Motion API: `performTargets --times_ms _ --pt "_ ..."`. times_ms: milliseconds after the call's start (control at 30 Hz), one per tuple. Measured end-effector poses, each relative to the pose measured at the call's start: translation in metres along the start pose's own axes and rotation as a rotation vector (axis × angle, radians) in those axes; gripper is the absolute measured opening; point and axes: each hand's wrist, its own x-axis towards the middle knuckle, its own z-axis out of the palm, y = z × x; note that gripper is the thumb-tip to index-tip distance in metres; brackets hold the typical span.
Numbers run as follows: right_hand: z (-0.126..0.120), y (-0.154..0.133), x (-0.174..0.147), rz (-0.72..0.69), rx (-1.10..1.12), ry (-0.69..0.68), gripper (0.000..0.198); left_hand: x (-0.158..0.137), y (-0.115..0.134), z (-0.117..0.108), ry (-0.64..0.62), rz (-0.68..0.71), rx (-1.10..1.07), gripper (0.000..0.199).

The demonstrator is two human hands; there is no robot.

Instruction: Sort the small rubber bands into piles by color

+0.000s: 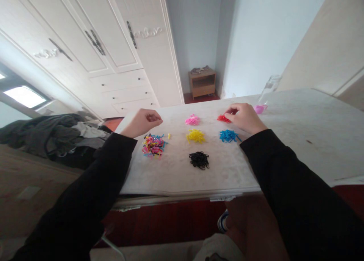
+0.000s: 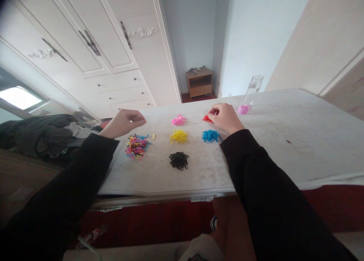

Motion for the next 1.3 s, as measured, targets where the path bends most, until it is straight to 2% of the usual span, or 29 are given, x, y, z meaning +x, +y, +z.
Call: performTargets --times_ms 133,233,400,467,667,900,1000,1300 --pt "0.0 -0.002 -0.001 -0.004 0.012 -0.018 0.009 -0.003 0.004 0.0 -0.246 -0.007 0.171 0.023" --pt "0.0 -0.004 -0.001 0.0 0.023 -0.028 0.008 -0.003 0.001 -0.001 -0.355 -0.002 0.244 0.022" --pt "-0.001 -0.009 -0.002 0.019 0.018 -0.043 0.009 0.0 -0.011 -0.001 -0.502 -0.014 0.226 0.024" --pt "-0.001 -0.011 -0.002 0.029 0.011 -0.049 0.009 0.0 -0.012 0.0 -0.499 -0.008 0.223 0.023" --pt "-0.001 -0.011 -0.002 0.03 0.024 -0.06 0.01 -0.001 -0.002 0.005 -0.345 -0.003 0.208 0.023" --pt "-0.001 -0.011 -0.003 0.026 0.017 -0.066 0.009 -0.003 0.003 0.012 -0.353 0.029 0.141 0.026" --pt "-0.001 -0.013 -0.003 0.029 0.018 -0.065 0.01 -0.003 0.002 0.013 -0.4 0.05 0.151 0.029" --pt "-0.002 -0.015 -0.003 0.018 0.018 -0.078 0.012 -0.004 -0.003 0.024 -0.429 0.013 0.123 0.033"
